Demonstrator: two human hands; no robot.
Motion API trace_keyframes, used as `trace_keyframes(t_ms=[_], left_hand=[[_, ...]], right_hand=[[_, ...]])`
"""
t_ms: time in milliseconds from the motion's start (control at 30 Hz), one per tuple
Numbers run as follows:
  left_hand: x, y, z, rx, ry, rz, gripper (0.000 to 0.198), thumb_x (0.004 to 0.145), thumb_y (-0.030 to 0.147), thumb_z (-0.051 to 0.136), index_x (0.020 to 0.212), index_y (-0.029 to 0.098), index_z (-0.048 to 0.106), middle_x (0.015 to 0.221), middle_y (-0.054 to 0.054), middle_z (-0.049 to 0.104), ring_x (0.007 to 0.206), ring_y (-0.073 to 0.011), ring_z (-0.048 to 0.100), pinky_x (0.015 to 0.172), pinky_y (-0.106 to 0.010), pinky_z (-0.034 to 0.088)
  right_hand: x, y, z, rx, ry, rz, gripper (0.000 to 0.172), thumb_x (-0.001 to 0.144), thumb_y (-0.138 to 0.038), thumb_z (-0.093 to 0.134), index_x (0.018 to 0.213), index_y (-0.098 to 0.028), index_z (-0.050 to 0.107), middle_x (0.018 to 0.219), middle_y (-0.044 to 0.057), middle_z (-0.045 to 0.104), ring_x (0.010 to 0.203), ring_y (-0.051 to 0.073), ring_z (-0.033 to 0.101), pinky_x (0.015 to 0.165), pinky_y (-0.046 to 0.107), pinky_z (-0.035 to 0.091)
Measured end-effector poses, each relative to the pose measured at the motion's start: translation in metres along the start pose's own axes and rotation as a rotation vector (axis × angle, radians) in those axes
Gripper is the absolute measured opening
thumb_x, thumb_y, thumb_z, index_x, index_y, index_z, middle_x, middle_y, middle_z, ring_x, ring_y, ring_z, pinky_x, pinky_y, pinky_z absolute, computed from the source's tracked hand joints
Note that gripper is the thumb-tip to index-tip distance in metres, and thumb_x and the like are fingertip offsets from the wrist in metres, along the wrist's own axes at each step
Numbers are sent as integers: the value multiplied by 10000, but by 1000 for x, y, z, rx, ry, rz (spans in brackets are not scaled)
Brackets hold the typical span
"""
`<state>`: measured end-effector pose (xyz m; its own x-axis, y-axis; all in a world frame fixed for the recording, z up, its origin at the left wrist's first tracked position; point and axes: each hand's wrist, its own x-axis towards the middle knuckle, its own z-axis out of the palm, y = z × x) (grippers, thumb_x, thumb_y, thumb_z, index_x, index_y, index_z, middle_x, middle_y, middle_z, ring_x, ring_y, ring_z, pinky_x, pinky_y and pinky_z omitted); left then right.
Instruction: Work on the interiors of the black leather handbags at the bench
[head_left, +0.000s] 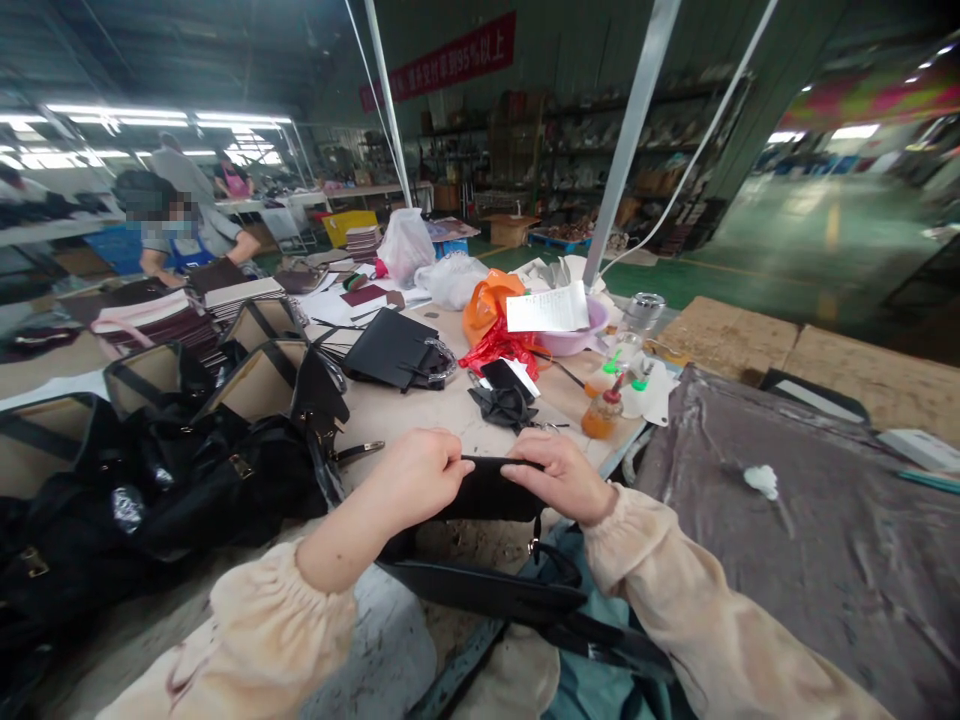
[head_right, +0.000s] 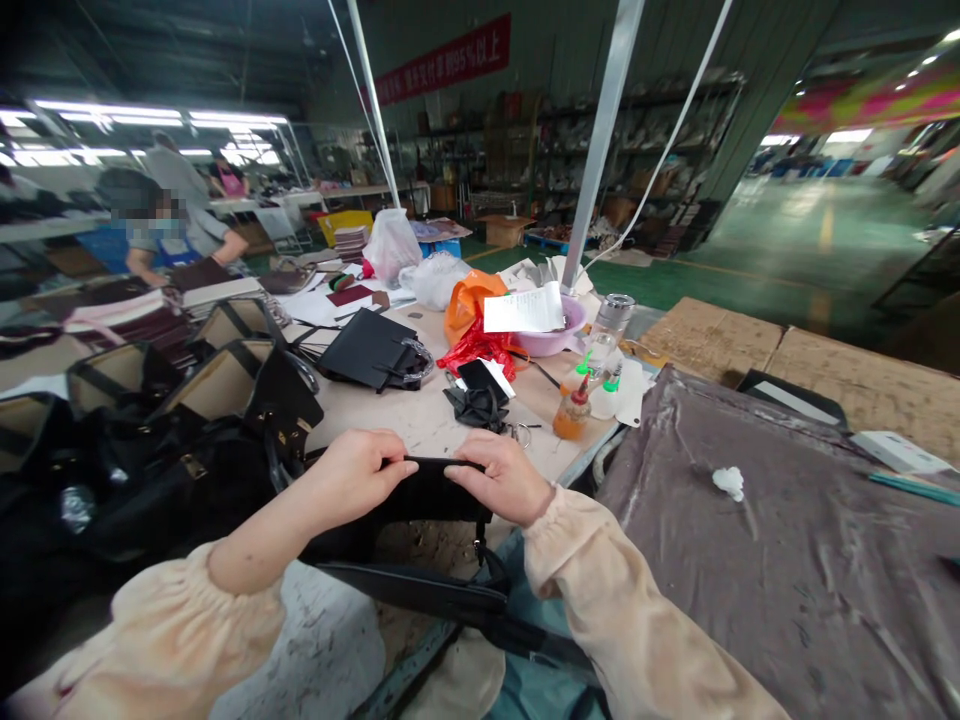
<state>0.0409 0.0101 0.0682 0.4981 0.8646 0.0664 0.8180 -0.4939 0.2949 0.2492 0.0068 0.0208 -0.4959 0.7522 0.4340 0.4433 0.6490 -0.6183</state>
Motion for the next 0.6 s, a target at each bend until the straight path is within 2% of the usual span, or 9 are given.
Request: trace_keyframes(t_ms=[267, 600], left_hand=[[1, -4, 2, 22, 23, -29, 297, 780, 356, 500, 561, 167, 570, 611, -10, 570, 550, -118, 460, 530, -247, 281], [1, -4, 3, 4, 34, -23, 297, 781, 352, 498, 563, 164, 569, 623, -13, 572, 552, -115, 457, 530, -244, 283]], right_hand=[[-7, 3, -4, 11, 9, -7, 186, 854, -298, 498, 886, -172, 630, 753, 39, 571, 724, 143, 533, 660, 261, 431], [-12, -1, 6, -3, 106, 33, 191, 857, -270, 474, 797, -176, 630, 725, 37, 555, 701, 147, 520, 650, 273, 416]])
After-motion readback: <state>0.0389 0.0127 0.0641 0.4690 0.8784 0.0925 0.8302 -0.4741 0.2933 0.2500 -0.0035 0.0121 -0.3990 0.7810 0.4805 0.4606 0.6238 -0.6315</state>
